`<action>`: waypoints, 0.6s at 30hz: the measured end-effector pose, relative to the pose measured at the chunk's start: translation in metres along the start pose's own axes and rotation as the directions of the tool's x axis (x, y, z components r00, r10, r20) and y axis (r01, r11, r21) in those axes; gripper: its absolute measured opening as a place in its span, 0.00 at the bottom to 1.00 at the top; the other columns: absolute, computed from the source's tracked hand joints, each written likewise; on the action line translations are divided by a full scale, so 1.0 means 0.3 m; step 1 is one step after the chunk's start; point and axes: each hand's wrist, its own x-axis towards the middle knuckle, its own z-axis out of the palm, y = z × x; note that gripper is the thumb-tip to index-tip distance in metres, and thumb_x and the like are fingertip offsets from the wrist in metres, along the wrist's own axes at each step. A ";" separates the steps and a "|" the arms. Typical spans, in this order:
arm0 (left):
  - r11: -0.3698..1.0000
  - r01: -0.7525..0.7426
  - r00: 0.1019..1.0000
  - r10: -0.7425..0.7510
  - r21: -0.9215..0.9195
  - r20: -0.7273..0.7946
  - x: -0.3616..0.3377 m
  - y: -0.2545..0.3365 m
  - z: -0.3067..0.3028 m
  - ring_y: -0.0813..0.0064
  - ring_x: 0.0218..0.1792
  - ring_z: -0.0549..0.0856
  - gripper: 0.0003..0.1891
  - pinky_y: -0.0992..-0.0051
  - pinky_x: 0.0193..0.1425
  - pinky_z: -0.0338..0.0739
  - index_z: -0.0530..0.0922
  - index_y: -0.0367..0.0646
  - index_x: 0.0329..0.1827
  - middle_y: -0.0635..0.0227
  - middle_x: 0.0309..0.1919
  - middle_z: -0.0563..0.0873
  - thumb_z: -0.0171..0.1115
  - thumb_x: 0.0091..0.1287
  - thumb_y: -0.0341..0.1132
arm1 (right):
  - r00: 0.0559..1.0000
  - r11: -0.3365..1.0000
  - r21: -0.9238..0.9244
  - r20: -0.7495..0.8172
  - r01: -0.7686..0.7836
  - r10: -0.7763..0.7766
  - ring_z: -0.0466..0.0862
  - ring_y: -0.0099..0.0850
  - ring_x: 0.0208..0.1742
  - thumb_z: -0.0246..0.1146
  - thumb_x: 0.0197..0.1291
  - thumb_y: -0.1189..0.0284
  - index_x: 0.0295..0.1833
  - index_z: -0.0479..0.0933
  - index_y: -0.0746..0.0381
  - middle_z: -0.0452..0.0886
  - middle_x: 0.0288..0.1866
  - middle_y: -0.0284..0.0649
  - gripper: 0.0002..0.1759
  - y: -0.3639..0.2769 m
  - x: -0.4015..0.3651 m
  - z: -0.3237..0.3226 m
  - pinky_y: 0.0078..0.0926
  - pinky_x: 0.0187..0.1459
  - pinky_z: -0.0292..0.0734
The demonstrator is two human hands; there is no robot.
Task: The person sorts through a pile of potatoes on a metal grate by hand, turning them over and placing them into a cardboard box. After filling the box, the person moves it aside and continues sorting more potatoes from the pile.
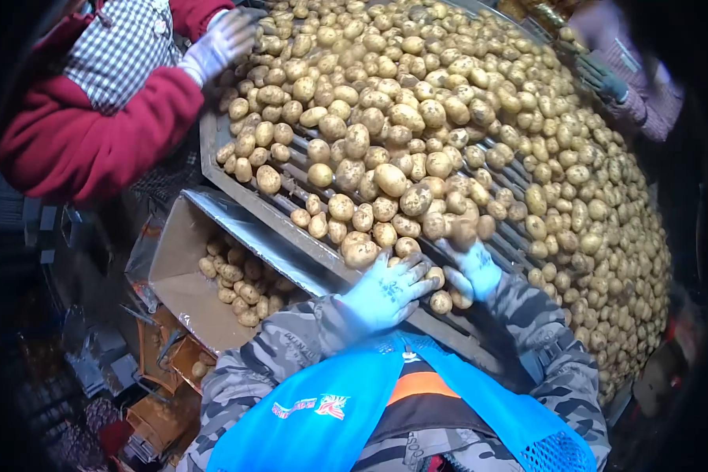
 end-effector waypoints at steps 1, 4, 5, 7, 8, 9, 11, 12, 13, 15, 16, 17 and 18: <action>0.999 0.027 1.000 -0.028 0.029 0.008 0.031 -0.015 -0.002 0.59 0.60 0.72 0.23 0.46 0.63 0.62 0.76 0.46 0.56 0.59 0.56 0.76 0.60 0.54 0.36 | 1.000 0.997 -0.082 0.014 0.001 0.000 0.66 0.56 0.65 0.64 0.54 0.64 0.68 0.68 0.53 0.71 0.62 0.48 0.33 0.033 0.043 0.013 0.56 0.68 0.57; 0.996 0.021 1.000 -0.023 0.089 0.020 0.094 -0.106 0.015 0.60 0.61 0.73 0.24 0.49 0.65 0.62 0.76 0.44 0.57 0.58 0.56 0.76 0.59 0.54 0.35 | 0.979 0.933 -0.314 0.154 0.178 -0.135 0.66 0.52 0.68 0.62 0.56 0.58 0.67 0.69 0.52 0.71 0.65 0.47 0.31 0.100 0.144 0.037 0.49 0.68 0.59; 0.991 0.013 0.999 -0.018 0.132 0.044 0.117 -0.141 0.011 0.58 0.60 0.73 0.25 0.49 0.65 0.63 0.76 0.44 0.58 0.57 0.56 0.76 0.59 0.55 0.35 | 0.974 0.974 -0.185 0.207 0.128 -0.089 0.65 0.50 0.69 0.61 0.57 0.56 0.67 0.69 0.52 0.70 0.66 0.46 0.32 0.094 0.220 -0.009 0.47 0.70 0.57; 0.986 0.101 0.995 -0.101 0.135 -0.007 0.177 -0.214 -0.019 0.59 0.59 0.75 0.22 0.51 0.64 0.65 0.77 0.44 0.56 0.57 0.54 0.78 0.58 0.56 0.34 | 0.957 0.697 0.655 0.196 -0.291 0.215 0.62 0.47 0.72 0.57 0.62 0.54 0.69 0.68 0.51 0.66 0.71 0.46 0.30 0.124 0.312 -0.012 0.44 0.73 0.54; 0.980 0.137 0.991 -0.136 0.148 -0.017 0.212 -0.253 -0.048 0.59 0.58 0.75 0.21 0.54 0.63 0.66 0.78 0.43 0.55 0.57 0.54 0.79 0.58 0.56 0.33 | 0.958 0.692 0.662 0.201 -0.288 0.205 0.62 0.47 0.72 0.57 0.62 0.54 0.69 0.68 0.51 0.66 0.71 0.46 0.30 0.161 0.335 0.002 0.44 0.73 0.54; 0.985 0.144 0.989 -0.145 0.095 0.006 0.237 -0.302 -0.086 0.58 0.58 0.75 0.20 0.56 0.62 0.68 0.78 0.43 0.55 0.58 0.53 0.79 0.58 0.57 0.33 | 0.970 0.800 0.551 0.181 -0.238 0.165 0.63 0.47 0.72 0.56 0.62 0.55 0.69 0.68 0.51 0.66 0.70 0.46 0.30 0.181 0.372 0.001 0.43 0.73 0.54; 0.991 0.132 0.991 -0.132 0.025 -0.020 0.244 -0.369 -0.152 0.54 0.58 0.76 0.20 0.61 0.58 0.73 0.79 0.42 0.54 0.59 0.55 0.80 0.59 0.57 0.32 | 0.984 0.949 0.290 0.159 -0.121 0.077 0.63 0.48 0.72 0.55 0.64 0.56 0.69 0.68 0.51 0.67 0.70 0.46 0.29 0.214 0.434 -0.003 0.43 0.73 0.54; 0.997 0.066 0.980 -0.058 0.038 -0.189 0.200 -0.364 -0.196 0.54 0.58 0.78 0.21 0.59 0.58 0.74 0.79 0.42 0.55 0.58 0.56 0.80 0.61 0.55 0.31 | 0.987 0.986 0.154 0.156 -0.059 0.035 0.63 0.48 0.72 0.55 0.65 0.56 0.69 0.68 0.51 0.67 0.70 0.46 0.28 0.223 0.457 0.000 0.43 0.73 0.54; 0.998 0.052 0.974 -0.056 -0.023 -0.220 0.159 -0.320 -0.288 0.55 0.55 0.81 0.22 0.60 0.56 0.77 0.79 0.43 0.56 0.58 0.53 0.82 0.62 0.54 0.29 | 0.988 1.000 0.014 0.154 0.007 -0.009 0.63 0.48 0.72 0.54 0.66 0.56 0.70 0.68 0.51 0.67 0.70 0.46 0.28 0.228 0.475 0.003 0.43 0.73 0.54; 0.957 0.285 0.938 -0.269 0.045 -0.216 0.038 -0.292 -0.394 0.56 0.48 0.85 0.18 0.63 0.54 0.79 0.81 0.43 0.51 0.57 0.46 0.85 0.60 0.55 0.26 | 0.983 0.995 0.034 0.155 0.093 -0.098 0.64 0.49 0.71 0.51 0.69 0.58 0.69 0.68 0.51 0.69 0.68 0.47 0.25 0.240 0.525 0.002 0.44 0.72 0.56; 0.905 0.421 0.876 -0.391 0.054 -0.283 -0.037 -0.300 -0.431 0.57 0.49 0.84 0.17 0.63 0.54 0.79 0.81 0.42 0.49 0.57 0.46 0.85 0.59 0.56 0.26 | 0.983 0.994 0.043 0.148 0.100 -0.105 0.64 0.49 0.71 0.51 0.69 0.58 0.69 0.68 0.51 0.69 0.68 0.47 0.25 0.240 0.552 -0.006 0.44 0.72 0.56; 0.801 0.573 0.801 -0.502 0.174 -0.325 -0.121 -0.312 -0.444 0.56 0.47 0.85 0.16 0.62 0.52 0.79 0.81 0.41 0.50 0.57 0.45 0.85 0.59 0.57 0.27 | 0.982 0.987 -0.033 0.115 0.156 -0.151 0.64 0.48 0.71 0.52 0.69 0.59 0.70 0.67 0.52 0.67 0.70 0.47 0.25 0.232 0.578 -0.013 0.43 0.72 0.57; 0.693 0.683 0.726 -0.608 0.232 -0.321 -0.168 -0.333 -0.450 0.55 0.46 0.84 0.16 0.62 0.53 0.78 0.81 0.40 0.49 0.56 0.44 0.85 0.59 0.57 0.27 | 0.978 0.974 -0.108 0.086 0.200 -0.191 0.63 0.48 0.72 0.53 0.68 0.60 0.71 0.66 0.53 0.65 0.71 0.48 0.26 0.224 0.595 -0.008 0.43 0.72 0.58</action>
